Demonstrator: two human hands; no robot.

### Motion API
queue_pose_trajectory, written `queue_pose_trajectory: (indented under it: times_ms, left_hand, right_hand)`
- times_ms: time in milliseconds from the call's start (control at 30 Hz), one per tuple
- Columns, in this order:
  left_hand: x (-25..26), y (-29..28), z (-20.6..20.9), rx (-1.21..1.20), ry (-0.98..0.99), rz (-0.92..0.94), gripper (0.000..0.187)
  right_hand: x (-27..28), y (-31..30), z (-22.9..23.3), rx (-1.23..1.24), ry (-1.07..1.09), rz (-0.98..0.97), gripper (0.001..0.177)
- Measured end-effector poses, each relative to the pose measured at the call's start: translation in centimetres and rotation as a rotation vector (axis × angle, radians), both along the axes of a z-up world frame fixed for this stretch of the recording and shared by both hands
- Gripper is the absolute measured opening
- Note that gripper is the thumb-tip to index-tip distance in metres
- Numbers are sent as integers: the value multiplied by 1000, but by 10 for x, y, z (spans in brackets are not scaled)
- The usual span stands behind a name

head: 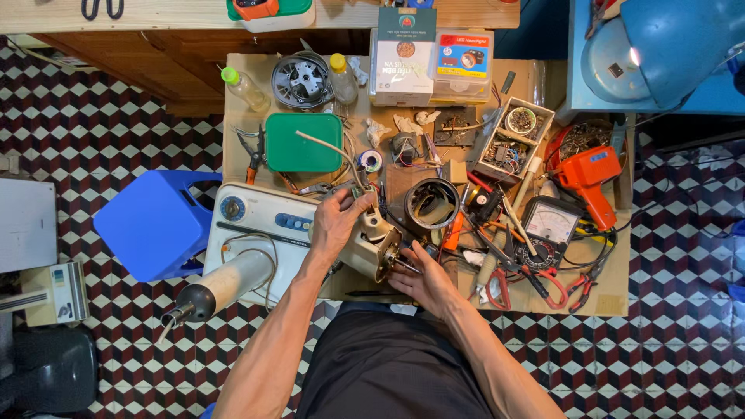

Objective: The person disassembles a small beige electrical appliance, removes the motor, and uses a cordless drill to remove screws. They then search through a toolbox for a specific tool.

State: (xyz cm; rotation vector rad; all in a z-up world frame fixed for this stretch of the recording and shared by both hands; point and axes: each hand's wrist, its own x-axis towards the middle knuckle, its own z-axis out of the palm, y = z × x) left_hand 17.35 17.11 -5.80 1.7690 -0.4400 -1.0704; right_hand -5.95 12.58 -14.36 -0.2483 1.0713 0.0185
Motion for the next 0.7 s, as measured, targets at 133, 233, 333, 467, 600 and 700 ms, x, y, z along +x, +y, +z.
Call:
queue_pose_trajectory:
  times_ms: [133,233,333,467,600,700]
  left_hand:
    - [5,-10,-10,-47,39,-45,50]
    - [2,-16,-11,-37,18,-45,49]
    - [-6,-13,-12,-77,5,-8,51]
    - [-7,-6,-12,-38,26,2,55]
    - [-11,-2,-15,-74,59,17,60]
    - [-10,-4,-19,-21,77,32,70]
  right_hand:
    - [-3,-10,15,-354,150,302,76]
    - [-3,-13,53,-722,319,513,61]
    - [0,-17,102,-1033,433,460,50]
    - [52,-55,147,-1409,197,229,45]
    - [122,-91,160,-1081,-45,302,45]
    - [141,-90,165,-1083,-164,338,42]
